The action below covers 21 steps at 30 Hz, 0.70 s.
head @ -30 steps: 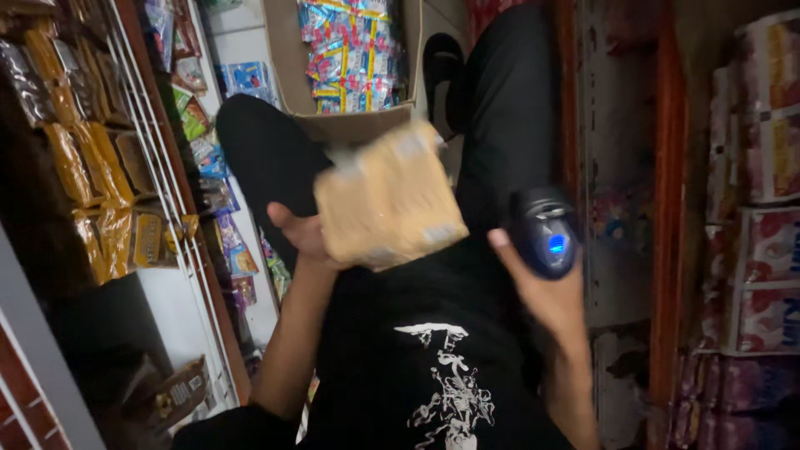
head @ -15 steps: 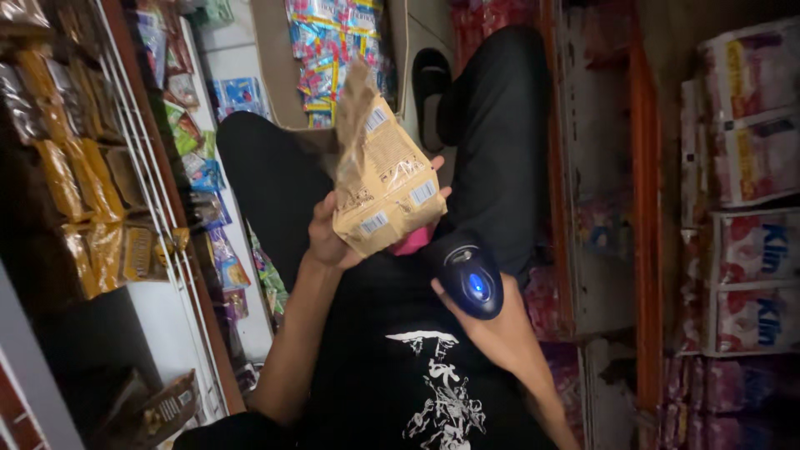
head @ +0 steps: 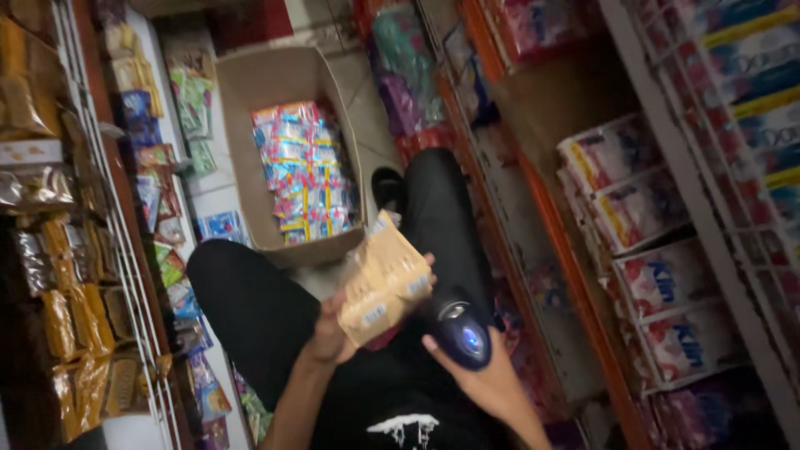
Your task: The person sits on the floor and uses a handheld scanner to scan barcodes on individual detergent packets and bulk boxes before placing items on a shelf.
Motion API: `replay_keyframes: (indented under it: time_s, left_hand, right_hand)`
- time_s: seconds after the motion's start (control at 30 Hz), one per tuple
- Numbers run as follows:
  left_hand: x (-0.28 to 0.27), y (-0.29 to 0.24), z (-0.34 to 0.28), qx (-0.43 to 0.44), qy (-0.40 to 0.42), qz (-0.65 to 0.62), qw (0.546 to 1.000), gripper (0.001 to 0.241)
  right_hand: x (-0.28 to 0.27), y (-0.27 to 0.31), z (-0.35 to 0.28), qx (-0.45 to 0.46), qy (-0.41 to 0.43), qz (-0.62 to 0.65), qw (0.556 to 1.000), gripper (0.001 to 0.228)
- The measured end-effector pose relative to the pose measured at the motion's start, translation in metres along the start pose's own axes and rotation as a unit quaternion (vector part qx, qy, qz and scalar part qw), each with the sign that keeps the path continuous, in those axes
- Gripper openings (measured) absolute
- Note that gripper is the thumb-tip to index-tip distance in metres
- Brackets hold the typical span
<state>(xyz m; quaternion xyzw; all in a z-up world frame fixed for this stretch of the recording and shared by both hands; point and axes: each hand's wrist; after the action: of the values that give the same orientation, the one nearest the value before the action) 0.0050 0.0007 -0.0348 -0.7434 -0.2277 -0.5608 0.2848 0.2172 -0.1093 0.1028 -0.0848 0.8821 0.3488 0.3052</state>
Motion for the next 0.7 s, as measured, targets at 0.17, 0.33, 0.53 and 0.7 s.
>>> replay_keyframes:
  time_s: [0.17, 0.33, 0.53, 0.7]
  left_hand:
    - [0.085, -0.014, -0.006, -0.017, 0.123, -0.047, 0.991, 0.073]
    - [0.117, -0.027, 0.009, -0.009, -0.082, -0.033, 0.996, 0.091]
    - [0.027, -0.021, -0.016, -0.056, 0.075, 0.102, 0.99, 0.099]
    - [0.002, -0.026, -0.01, 0.064, 0.019, 0.104, 0.992, 0.096]
  right_hand:
    - [-0.03, 0.018, 0.012, -0.176, -0.037, 0.06, 0.982, 0.047]
    - [-0.025, 0.036, 0.013, -0.339, -0.018, 0.079, 0.937, 0.019]
    - [-0.022, 0.068, 0.006, -0.138, -0.086, 0.195, 0.967, 0.022]
    - [-0.039, 0.063, 0.009, -0.187, 0.017, 0.037, 0.982, 0.023]
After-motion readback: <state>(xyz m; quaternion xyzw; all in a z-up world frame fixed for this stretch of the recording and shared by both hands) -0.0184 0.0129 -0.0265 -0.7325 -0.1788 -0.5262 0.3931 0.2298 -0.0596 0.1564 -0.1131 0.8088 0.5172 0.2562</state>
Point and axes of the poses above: each hand's wrist, its own z-axis towards the middle knuckle, its own x-axis out of the palm, y = z × x, and after that the axes turned 14 degrees about -z, right-handed
